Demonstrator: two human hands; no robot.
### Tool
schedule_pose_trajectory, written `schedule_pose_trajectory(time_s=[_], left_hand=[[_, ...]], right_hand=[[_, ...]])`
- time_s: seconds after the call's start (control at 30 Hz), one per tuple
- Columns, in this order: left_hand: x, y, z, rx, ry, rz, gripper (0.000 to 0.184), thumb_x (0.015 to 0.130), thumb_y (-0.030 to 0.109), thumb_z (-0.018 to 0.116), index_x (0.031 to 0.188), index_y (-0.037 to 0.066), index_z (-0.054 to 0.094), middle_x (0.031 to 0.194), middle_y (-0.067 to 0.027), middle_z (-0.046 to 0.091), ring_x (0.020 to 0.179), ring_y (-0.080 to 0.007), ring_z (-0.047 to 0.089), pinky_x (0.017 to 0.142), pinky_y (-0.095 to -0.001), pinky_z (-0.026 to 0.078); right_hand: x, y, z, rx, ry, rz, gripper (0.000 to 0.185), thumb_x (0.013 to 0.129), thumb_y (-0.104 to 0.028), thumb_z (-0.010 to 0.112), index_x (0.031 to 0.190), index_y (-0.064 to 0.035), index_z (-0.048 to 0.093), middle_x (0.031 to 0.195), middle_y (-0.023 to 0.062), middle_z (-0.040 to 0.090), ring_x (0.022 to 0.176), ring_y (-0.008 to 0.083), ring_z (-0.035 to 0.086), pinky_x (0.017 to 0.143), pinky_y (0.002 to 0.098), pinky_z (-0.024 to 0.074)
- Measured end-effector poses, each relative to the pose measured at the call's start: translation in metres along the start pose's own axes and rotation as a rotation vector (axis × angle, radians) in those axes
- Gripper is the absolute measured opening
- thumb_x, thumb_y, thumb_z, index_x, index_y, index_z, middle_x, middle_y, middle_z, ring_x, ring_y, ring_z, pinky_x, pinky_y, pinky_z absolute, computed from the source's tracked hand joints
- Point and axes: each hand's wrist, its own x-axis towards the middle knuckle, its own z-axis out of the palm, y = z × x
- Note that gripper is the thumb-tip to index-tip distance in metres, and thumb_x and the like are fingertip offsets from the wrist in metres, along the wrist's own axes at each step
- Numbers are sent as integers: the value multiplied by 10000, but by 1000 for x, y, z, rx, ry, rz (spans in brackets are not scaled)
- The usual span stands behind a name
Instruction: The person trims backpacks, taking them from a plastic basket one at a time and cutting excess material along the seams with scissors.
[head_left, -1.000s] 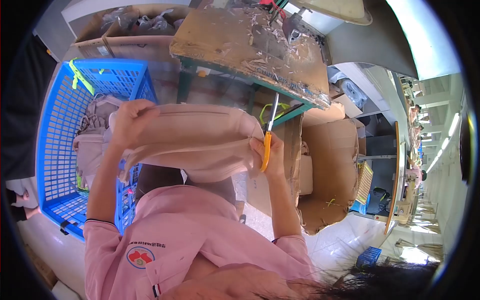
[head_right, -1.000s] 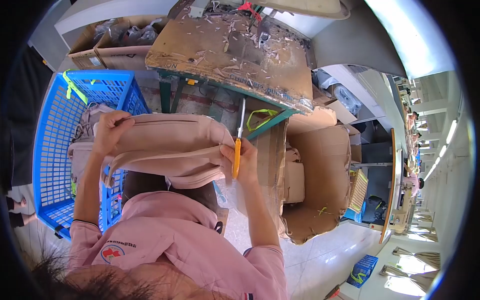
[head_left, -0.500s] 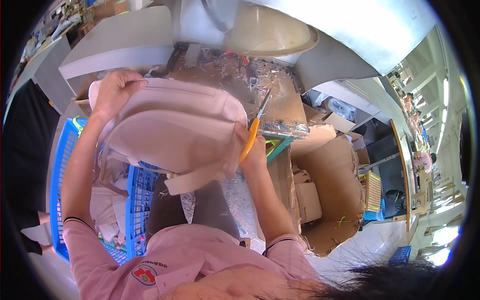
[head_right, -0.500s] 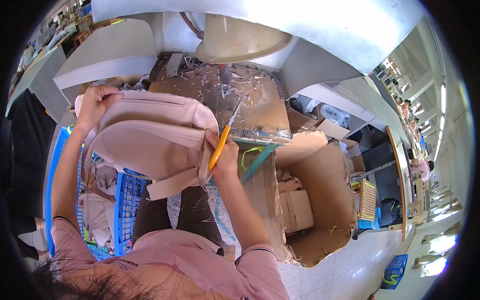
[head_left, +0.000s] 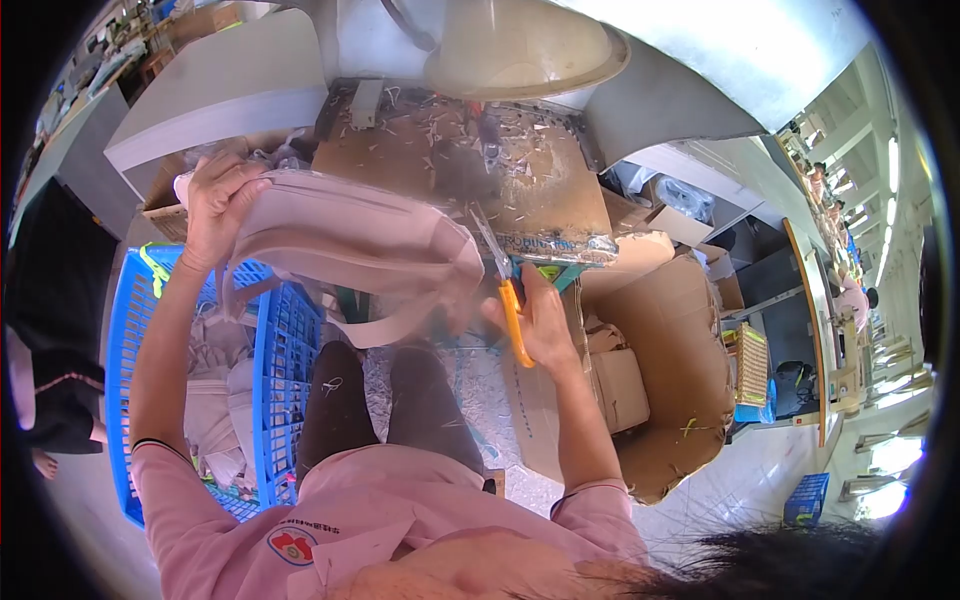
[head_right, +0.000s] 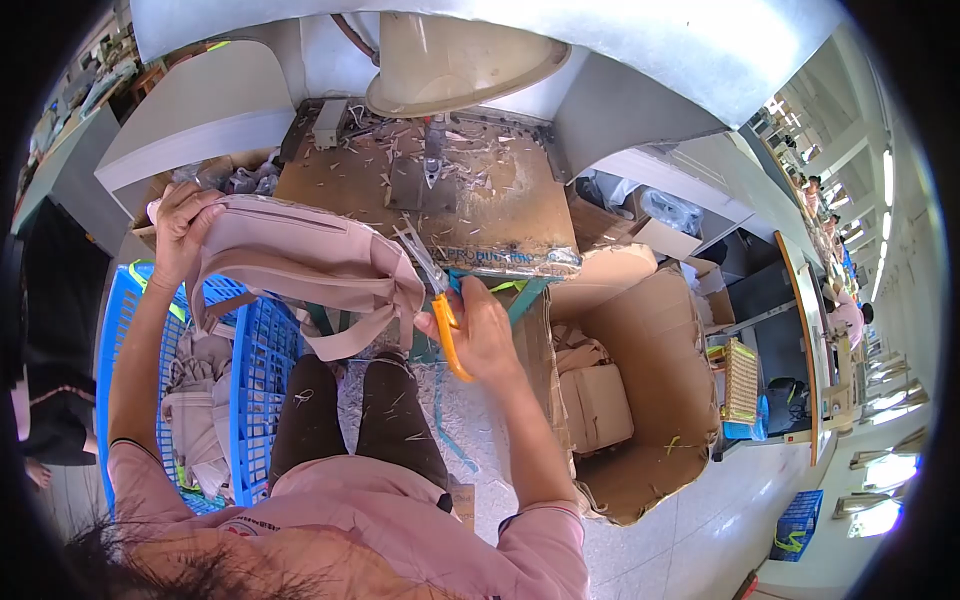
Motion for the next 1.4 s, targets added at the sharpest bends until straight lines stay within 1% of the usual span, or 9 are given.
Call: schedule_pose_trajectory(time_s=[0.37, 0.57, 0.67, 0.77, 0.87, 0.97, 1.07, 1.27, 1.4], left_hand=[[-4, 0, 4, 8, 30, 2, 124, 717, 123, 631, 787, 22, 618, 699, -70, 558, 674, -220, 508, 675, -308, 341], [-5, 0, 4, 10, 40, 7, 121, 711, 113, 636, 789, 22, 620, 696, -68, 560, 665, -217, 509, 665, -306, 339], [-7, -2, 6, 8, 60, 12, 126, 717, 123, 631, 789, 20, 621, 696, -68, 561, 661, -216, 508, 657, -306, 335], [-9, -7, 4, -9, -15, -61, 147, 735, 142, 628, 818, 21, 628, 738, -80, 567, 720, -219, 472, 686, -313, 350], [-4, -8, 1, 11, -70, -65, 152, 738, 148, 628, 821, 22, 626, 744, -80, 573, 710, -210, 486, 695, -313, 354], [7, -8, 2, -14, -56, -17, 142, 735, 150, 623, 800, 23, 622, 692, -74, 556, 671, -226, 512, 694, -303, 346], [19, -11, 4, -57, -98, -90, 149, 745, 146, 618, 792, 4, 620, 695, -94, 568, 671, -253, 529, 690, -310, 381], [66, -34, 13, -244, -288, -247, 175, 752, 144, 604, 751, -31, 611, 670, -135, 580, 638, -260, 559, 630, -322, 429], [97, -33, 19, -140, -395, -259, 190, 755, 130, 630, 711, -49, 582, 610, -85, 532, 582, -125, 484, 566, -281, 395]], right_hand=[[9, -3, -11, -258, -78, -69, 535, 634, -455, 730, 771, 9, 500, 722, 134, 553, 690, 295, 573, 606, 368, 449], [11, -4, -13, -269, -70, -115, 518, 641, -452, 728, 673, 7, 491, 611, 143, 542, 569, 307, 574, 543, 368, 452], [10, 1, -13, -256, -36, -176, 442, 651, -328, 756, 662, 10, 472, 518, 140, 471, 468, 277, 453, 496, 339, 405], [8, 7, -9, -269, 7, -232, 426, 659, -316, 756, 671, 15, 488, 500, 139, 446, 472, 233, 474, 494, 327, 407], [5, 15, 1, -81, -24, -30, 346, 690, -255, 743, 711, 14, 526, 513, 78, 477, 488, 162, 487, 486, 303, 407], [7, 25, 30, 399, 145, 35, 319, 705, -231, 736, 756, 27, 555, 611, 60, 559, 513, 113, 518, 483, 268, 429], [12, 9, 39, 749, 39, 285, 267, 711, -169, 727, 828, 18, 576, 650, 23, 574, 554, 69, 516, 476, 221, 415], [34, 7, 58, 1177, 193, 511, 122, 734, -54, 673, 754, 11, 571, 580, 19, 530, 410, 68, 438, 364, 188, 334], [41, 6, 57, 1330, 199, 583, 103, 706, -18, 678, 700, -1, 577, 561, 24, 520, 408, 82, 446, 363, 201, 343]])
